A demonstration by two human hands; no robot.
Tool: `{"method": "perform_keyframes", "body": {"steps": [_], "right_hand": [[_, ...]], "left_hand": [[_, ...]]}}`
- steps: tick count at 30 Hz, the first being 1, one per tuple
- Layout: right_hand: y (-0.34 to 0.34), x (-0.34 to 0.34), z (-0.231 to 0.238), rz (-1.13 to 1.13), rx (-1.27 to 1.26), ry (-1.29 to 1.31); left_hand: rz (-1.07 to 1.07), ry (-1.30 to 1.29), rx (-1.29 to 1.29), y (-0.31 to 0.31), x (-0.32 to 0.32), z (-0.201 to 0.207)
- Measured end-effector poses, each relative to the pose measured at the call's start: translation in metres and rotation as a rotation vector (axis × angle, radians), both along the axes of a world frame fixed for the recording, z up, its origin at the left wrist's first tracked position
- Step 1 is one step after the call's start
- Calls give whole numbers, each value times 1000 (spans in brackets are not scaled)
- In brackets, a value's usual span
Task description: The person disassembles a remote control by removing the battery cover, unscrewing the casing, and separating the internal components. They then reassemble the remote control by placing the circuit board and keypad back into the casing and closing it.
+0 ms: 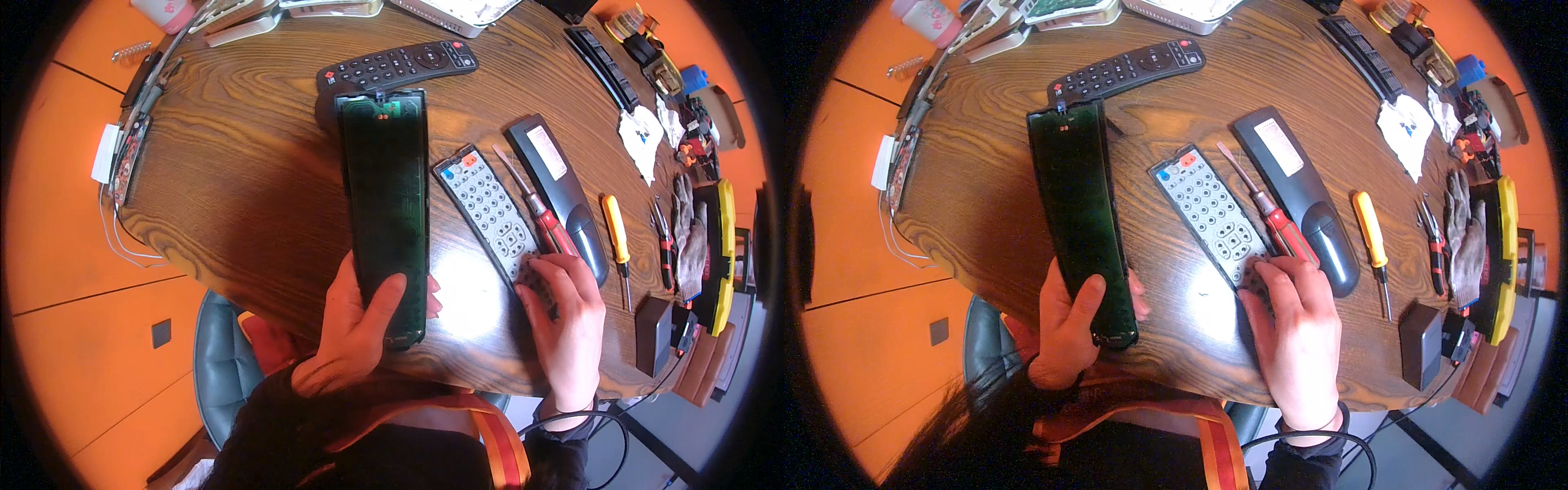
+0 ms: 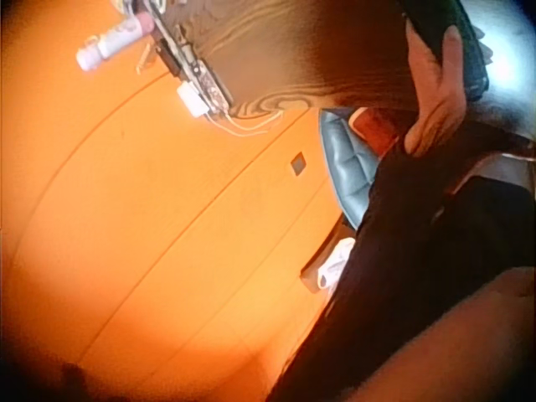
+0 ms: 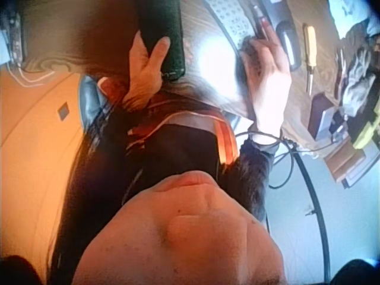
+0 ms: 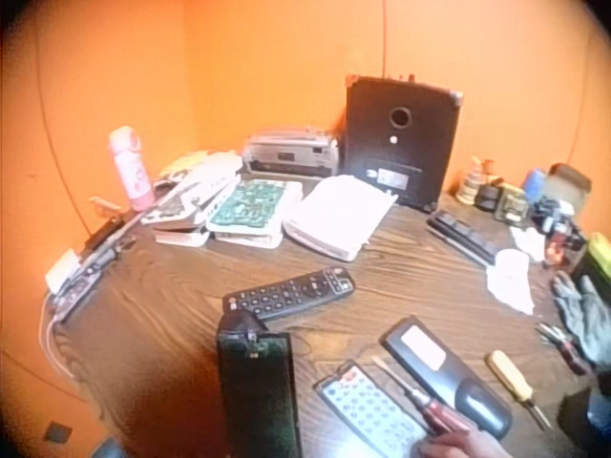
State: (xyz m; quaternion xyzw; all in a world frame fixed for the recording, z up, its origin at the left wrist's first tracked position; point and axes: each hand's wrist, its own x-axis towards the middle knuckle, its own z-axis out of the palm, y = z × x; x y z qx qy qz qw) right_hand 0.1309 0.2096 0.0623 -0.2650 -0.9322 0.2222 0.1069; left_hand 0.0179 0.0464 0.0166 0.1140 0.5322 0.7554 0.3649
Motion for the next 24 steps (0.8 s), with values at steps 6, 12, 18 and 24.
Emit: {"method": "perform_keyframes", "body": {"steps": [6,12,18,24], "right_hand": [[0,0,-1,33,41,7],[0,0,-5,55,118,16],[-5,-1,-9,33,211,4],[-5,-1,-12,58,289,10]], "left_hand": [[-33,-10,68,-2,-2,-3],[-11,8,38,1,-1,-2],[14,41,31,2,1,-2],[-9,16,58,1,0,-2]]}}
